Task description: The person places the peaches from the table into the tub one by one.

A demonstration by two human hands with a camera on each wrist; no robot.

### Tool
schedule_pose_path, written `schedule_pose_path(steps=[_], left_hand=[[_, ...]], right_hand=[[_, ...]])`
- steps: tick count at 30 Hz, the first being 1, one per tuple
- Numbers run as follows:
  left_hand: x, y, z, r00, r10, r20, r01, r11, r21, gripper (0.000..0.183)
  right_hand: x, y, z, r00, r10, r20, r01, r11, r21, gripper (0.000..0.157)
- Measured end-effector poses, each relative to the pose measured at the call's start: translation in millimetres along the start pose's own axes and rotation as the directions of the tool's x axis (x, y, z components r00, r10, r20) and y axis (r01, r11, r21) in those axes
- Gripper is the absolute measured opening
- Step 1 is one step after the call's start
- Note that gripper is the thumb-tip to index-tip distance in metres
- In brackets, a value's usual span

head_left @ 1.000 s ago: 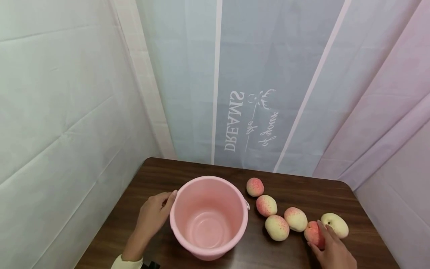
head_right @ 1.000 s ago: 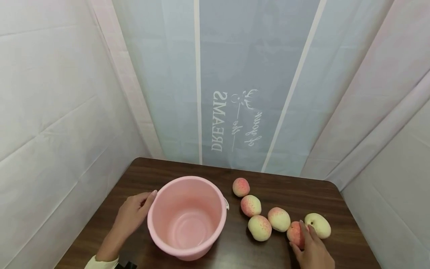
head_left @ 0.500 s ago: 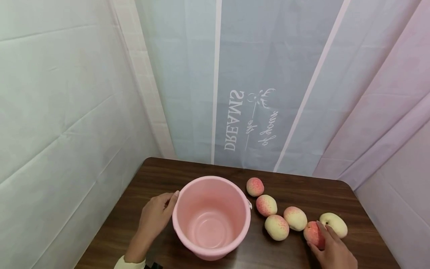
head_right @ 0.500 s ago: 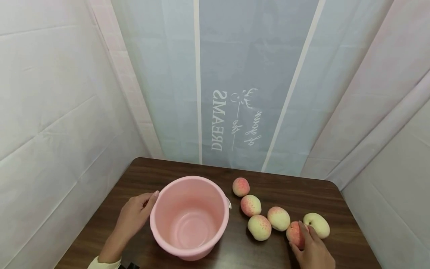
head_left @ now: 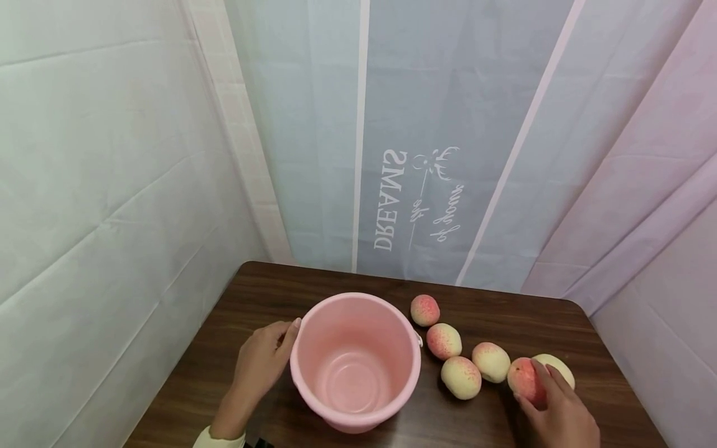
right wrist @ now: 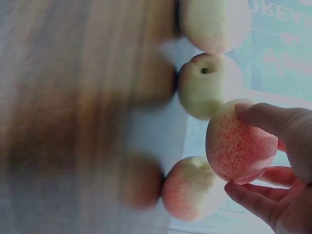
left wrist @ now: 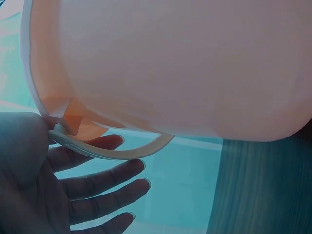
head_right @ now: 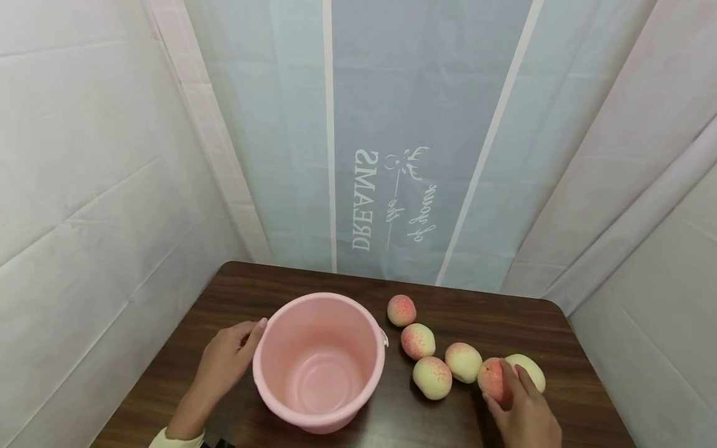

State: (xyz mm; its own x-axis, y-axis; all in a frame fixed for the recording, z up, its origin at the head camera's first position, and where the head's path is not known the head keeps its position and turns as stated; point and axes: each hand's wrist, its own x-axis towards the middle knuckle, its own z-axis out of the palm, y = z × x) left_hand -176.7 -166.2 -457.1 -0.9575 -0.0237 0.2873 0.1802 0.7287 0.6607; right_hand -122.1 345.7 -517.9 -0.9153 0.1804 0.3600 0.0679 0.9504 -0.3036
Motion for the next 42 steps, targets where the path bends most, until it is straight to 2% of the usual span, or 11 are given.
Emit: schedule_pose_path(steps=[3, 8, 13, 18, 21, 23, 27, 31, 35, 42], left_hand=[[-0.5, 1.6, -0.5, 1.000, 0.001, 0.000, -0.001, 1.000, 0.004, 0.042], [-0.8, 2.9, -0.4, 1.000, -0.002, 0.000, 0.002, 1.000, 0.009, 0.042], [-1.8, 3.8, 0.1, 1.000, 0.003, -0.010, -0.003, 1.000, 0.017, 0.041], [-2.4, 5.1, 0.1, 1.000, 0.006, -0.016, -0.006, 1.000, 0.026, 0.040], [-2.4, 5.9, -0.1, 1.000, 0.004, -0.014, -0.003, 1.000, 0.026, 0.039], [-2.4, 6.3, -0.3, 1.000, 0.001, -0.013, -0.001, 1.000, 0.024, 0.039], [-2.5, 7.1, -0.7, 1.000, 0.000, -0.012, 0.000, 1.000, 0.026, 0.039], [-2.5, 7.4, -0.7, 1.000, 0.000, -0.012, 0.000, 1.000, 0.030, 0.042], [-2.7, 7.5, -0.1, 1.000, 0.004, -0.012, -0.004, 1.000, 0.028, 0.042], [-2.9, 7.4, 0.8, 1.000, 0.006, -0.012, -0.006, 1.000, 0.021, 0.041]], right_hand=[[1, -5, -2.5, 0.998, -0.021, -0.067, 0.023, 0.999, 0.033, 0.077], [4, -12, -6.8, 0.981, -0.070, -0.179, 0.092, 0.989, 0.113, 0.078], [8, -22, -12.8, 0.972, 0.005, -0.233, 0.062, 0.959, 0.275, 0.078], [11, -33, -20.3, 0.968, 0.124, -0.217, -0.037, 0.930, 0.367, 0.077], [14, -39, -24.7, 0.959, 0.206, -0.194, -0.108, 0.900, 0.423, 0.073], [16, -43, -27.5, 0.949, 0.265, -0.169, -0.158, 0.868, 0.471, 0.071], [21, -46, -32.4, 0.920, 0.383, -0.083, -0.275, 0.782, 0.559, 0.073], [25, -47, -37.4, 0.893, 0.451, -0.013, -0.352, 0.715, 0.604, 0.074], [28, -49, -42.1, 0.891, 0.453, -0.002, -0.351, 0.693, 0.630, 0.073], [31, -54, -49.4, 0.893, 0.450, 0.012, -0.355, 0.686, 0.636, 0.072]])
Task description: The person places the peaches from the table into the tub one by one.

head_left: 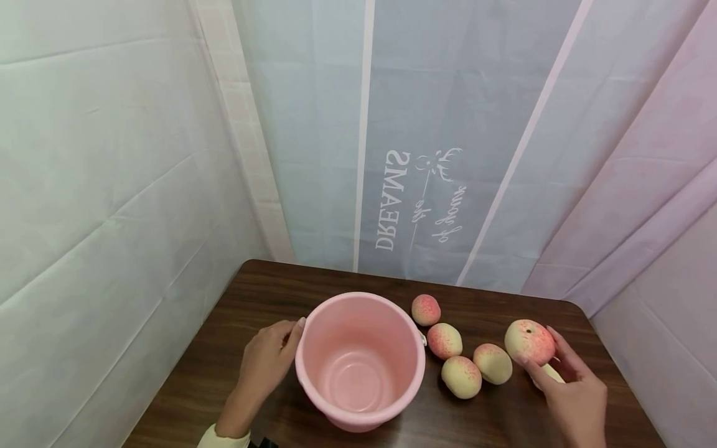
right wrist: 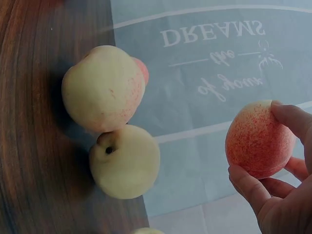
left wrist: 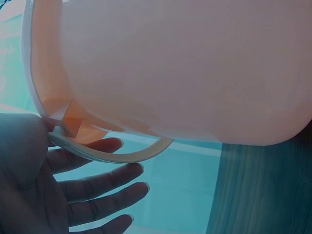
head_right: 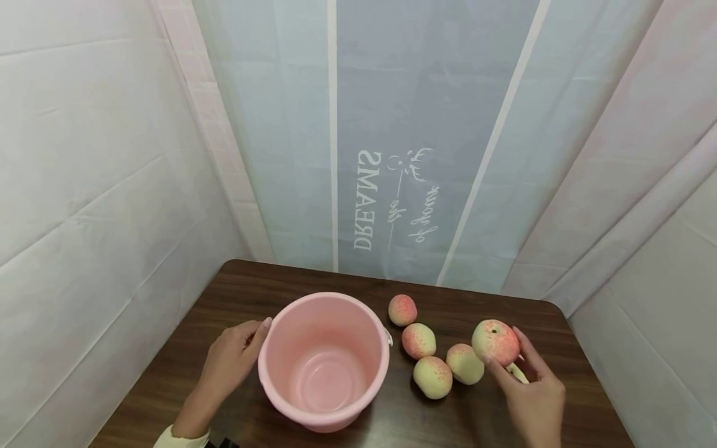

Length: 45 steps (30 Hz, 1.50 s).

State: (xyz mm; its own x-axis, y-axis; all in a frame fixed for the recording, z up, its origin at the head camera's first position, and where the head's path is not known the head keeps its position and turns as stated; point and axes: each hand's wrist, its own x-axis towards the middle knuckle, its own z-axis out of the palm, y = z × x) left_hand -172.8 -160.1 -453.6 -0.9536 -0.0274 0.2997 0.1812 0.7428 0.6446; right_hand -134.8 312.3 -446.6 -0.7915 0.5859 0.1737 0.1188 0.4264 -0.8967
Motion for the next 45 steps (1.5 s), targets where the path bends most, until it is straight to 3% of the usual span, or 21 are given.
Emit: schedule_pose_path(steps=[6, 20, 25, 29, 37, 45], left_hand=[[-0.1, -1.8, 1.5, 1.000, 0.001, -0.001, -0.001, 1.000, -0.006, 0.042], [-3.1, 0.2, 3.8, 1.000, 0.007, -0.011, -0.008, 1.000, -0.011, 0.038], [-4.5, 2.7, 6.6, 1.000, 0.017, -0.010, -0.017, 1.000, 0.008, 0.040], [-5.3, 4.5, 7.7, 0.999, 0.027, -0.017, -0.027, 1.000, 0.013, 0.039], [-6.6, 6.8, 8.8, 0.999, 0.036, -0.027, -0.036, 0.999, 0.008, 0.041], [-7.3, 8.3, 10.9, 0.999, 0.033, -0.040, -0.033, 0.999, 0.009, 0.038]], right_hand=[[-3, -9, 4.7, 0.999, 0.013, 0.039, -0.014, 0.999, 0.046, 0.071], [-18, -41, 22.0, 0.985, -0.131, 0.112, 0.117, 0.985, 0.125, 0.072], [-23, -51, 29.1, 0.963, -0.214, 0.163, 0.193, 0.972, 0.132, 0.073], [-28, -59, 34.0, 0.946, -0.255, 0.200, 0.214, 0.954, 0.208, 0.074], [-37, -69, 41.2, 0.913, -0.295, 0.282, 0.188, 0.918, 0.350, 0.075], [-49, -81, 49.7, 0.892, -0.290, 0.346, 0.166, 0.924, 0.345, 0.074]])
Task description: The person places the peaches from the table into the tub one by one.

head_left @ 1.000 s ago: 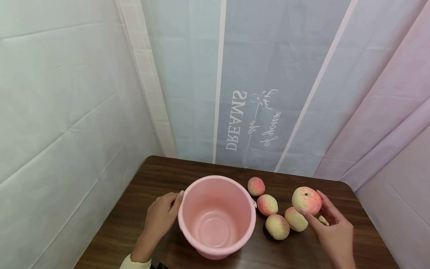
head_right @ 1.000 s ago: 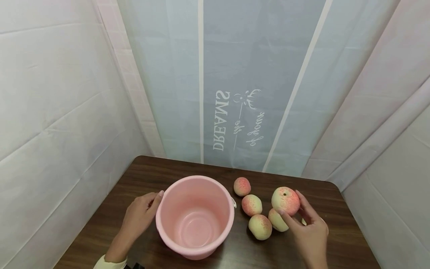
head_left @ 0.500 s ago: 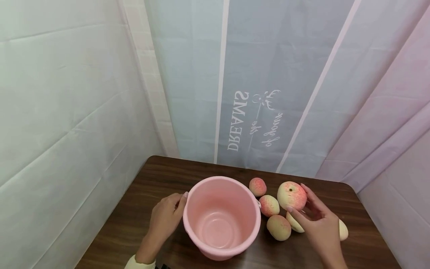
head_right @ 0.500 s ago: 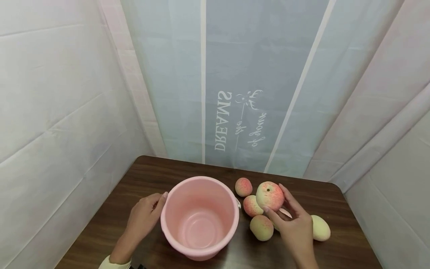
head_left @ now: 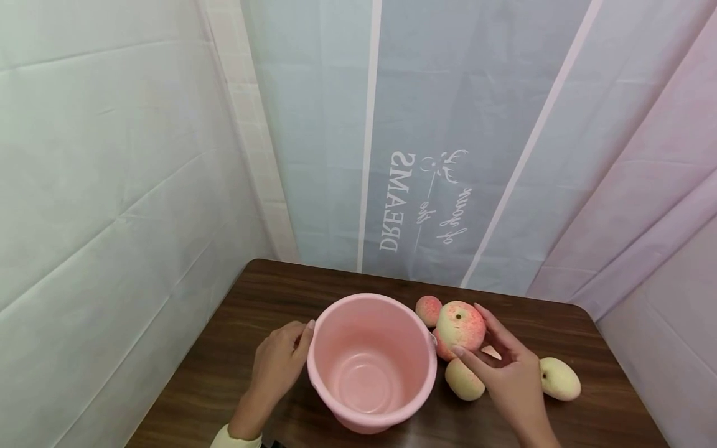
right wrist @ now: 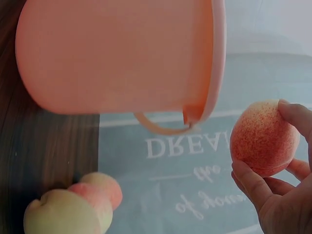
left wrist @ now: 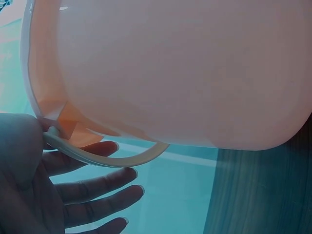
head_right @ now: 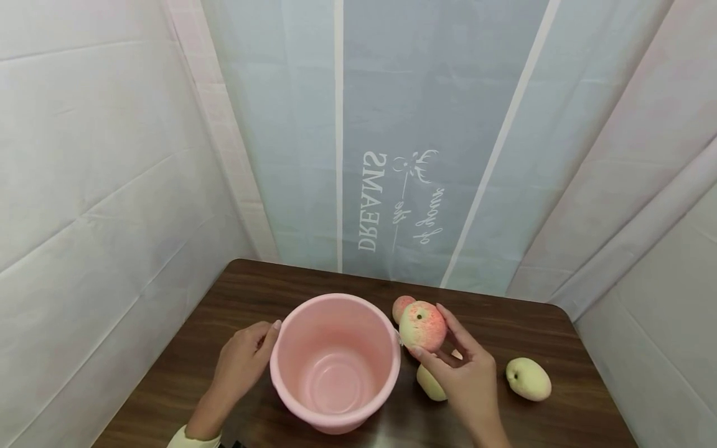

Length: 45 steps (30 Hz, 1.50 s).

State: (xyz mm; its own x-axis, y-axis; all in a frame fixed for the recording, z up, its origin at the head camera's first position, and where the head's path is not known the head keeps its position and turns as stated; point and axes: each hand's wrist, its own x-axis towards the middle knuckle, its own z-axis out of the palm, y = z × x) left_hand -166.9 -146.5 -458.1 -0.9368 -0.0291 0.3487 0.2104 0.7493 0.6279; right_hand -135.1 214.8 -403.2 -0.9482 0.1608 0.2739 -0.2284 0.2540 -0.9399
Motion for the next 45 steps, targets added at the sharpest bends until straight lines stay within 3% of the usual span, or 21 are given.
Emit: schedule_pose_path(steps=[5, 16, 21, 31, 38, 45], left_hand=[[-0.4, -0.1, 0.4, 1.000, 0.001, -0.007, 0.000, 1.000, 0.011, 0.038], [-0.6, 0.0, 2.1, 1.000, 0.003, -0.022, -0.003, 1.000, 0.003, 0.035], [-1.7, -0.1, 2.7, 1.000, 0.000, -0.025, 0.000, 1.000, 0.008, 0.034], [-1.6, -0.9, 3.9, 0.999, 0.001, -0.032, 0.000, 1.000, 0.011, 0.035], [1.4, 1.6, 10.1, 1.000, 0.020, -0.023, -0.021, 1.000, -0.009, 0.033], [-2.0, -2.1, 7.0, 1.000, -0.002, -0.031, 0.002, 1.000, -0.001, 0.034]], right_hand=[[-2, -6, 10.0, 0.999, -0.028, 0.028, 0.029, 0.999, -0.028, 0.076], [-7, -8, 34.2, 0.985, -0.111, 0.129, 0.098, 0.990, 0.105, 0.075], [-10, -5, 39.9, 0.978, -0.133, 0.160, 0.126, 0.991, 0.052, 0.076], [-16, -6, 50.7, 0.972, -0.160, 0.175, 0.155, 0.987, 0.041, 0.074], [-18, -4, 50.8, 0.982, -0.114, 0.148, 0.115, 0.993, 0.005, 0.074], [-18, -1, 57.1, 0.966, -0.166, 0.199, 0.163, 0.986, 0.033, 0.073]])
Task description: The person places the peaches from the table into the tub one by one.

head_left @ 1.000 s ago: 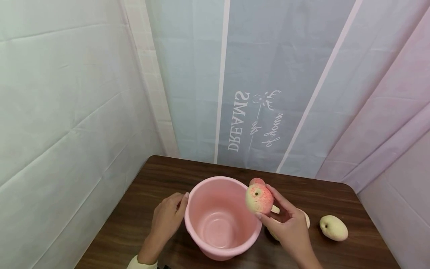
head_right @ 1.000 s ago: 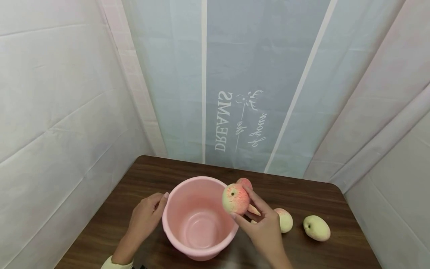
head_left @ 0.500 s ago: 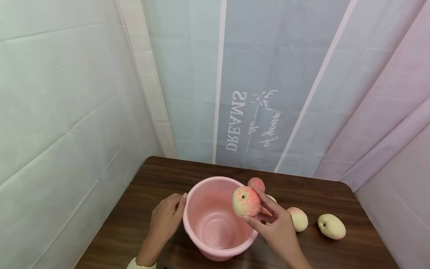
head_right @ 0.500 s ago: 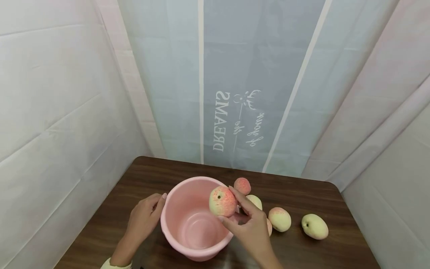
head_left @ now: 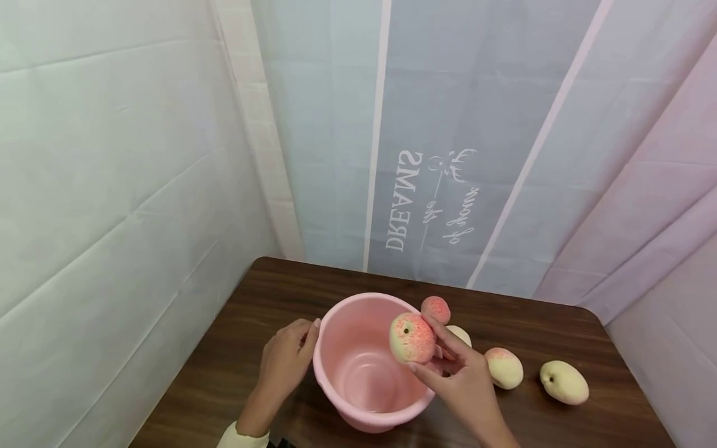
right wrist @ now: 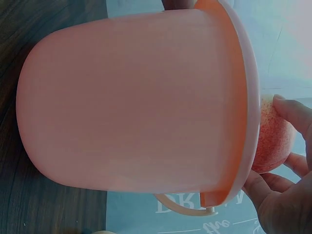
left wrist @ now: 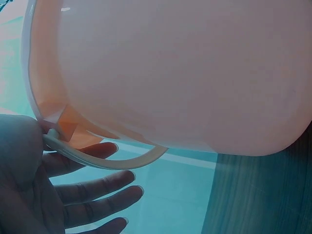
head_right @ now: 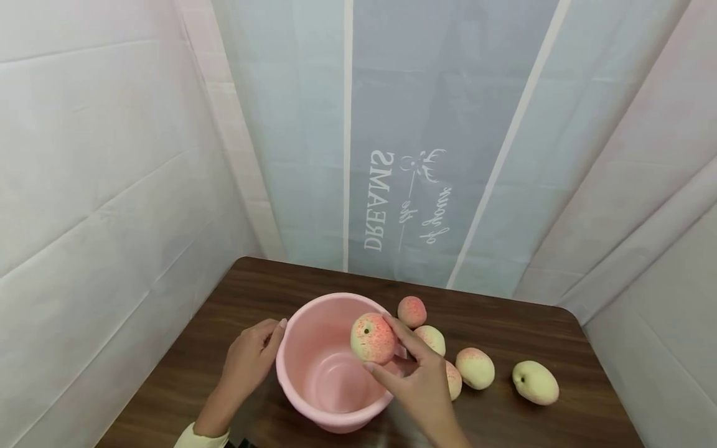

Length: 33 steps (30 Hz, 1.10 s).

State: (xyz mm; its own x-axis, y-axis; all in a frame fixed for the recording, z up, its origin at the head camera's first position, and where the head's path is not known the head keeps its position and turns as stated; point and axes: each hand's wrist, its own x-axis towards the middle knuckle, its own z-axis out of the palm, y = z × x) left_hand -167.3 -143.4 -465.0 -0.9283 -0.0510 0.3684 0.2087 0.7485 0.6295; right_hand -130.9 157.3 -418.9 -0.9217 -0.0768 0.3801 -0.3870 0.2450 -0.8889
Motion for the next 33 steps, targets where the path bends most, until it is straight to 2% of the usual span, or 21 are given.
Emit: schedule_pose_path(steps=[7, 15, 24, 33], left_hand=[[0.2, 0.0, -1.6, 1.000, -0.008, 0.015, 0.008, 1.000, -0.001, 0.037], [0.7, -0.5, -2.9, 0.999, -0.020, 0.037, 0.020, 1.000, -0.010, 0.029], [0.7, -1.6, -1.8, 0.999, -0.025, 0.043, 0.027, 0.999, -0.042, 0.027], [1.2, 0.7, -2.3, 0.998, -0.039, 0.049, 0.042, 0.998, -0.052, 0.024]], right_hand=[[1.1, 0.9, 2.9, 1.000, -0.030, -0.006, 0.030, 0.997, -0.075, 0.075], [0.7, 0.0, 4.3, 0.999, -0.038, -0.011, 0.037, 0.994, -0.099, 0.075], [0.4, 3.0, 4.1, 0.999, -0.050, 0.017, 0.050, 0.999, -0.009, 0.074], [0.7, 4.3, 3.7, 0.998, -0.049, 0.026, 0.048, 0.999, 0.007, 0.075]])
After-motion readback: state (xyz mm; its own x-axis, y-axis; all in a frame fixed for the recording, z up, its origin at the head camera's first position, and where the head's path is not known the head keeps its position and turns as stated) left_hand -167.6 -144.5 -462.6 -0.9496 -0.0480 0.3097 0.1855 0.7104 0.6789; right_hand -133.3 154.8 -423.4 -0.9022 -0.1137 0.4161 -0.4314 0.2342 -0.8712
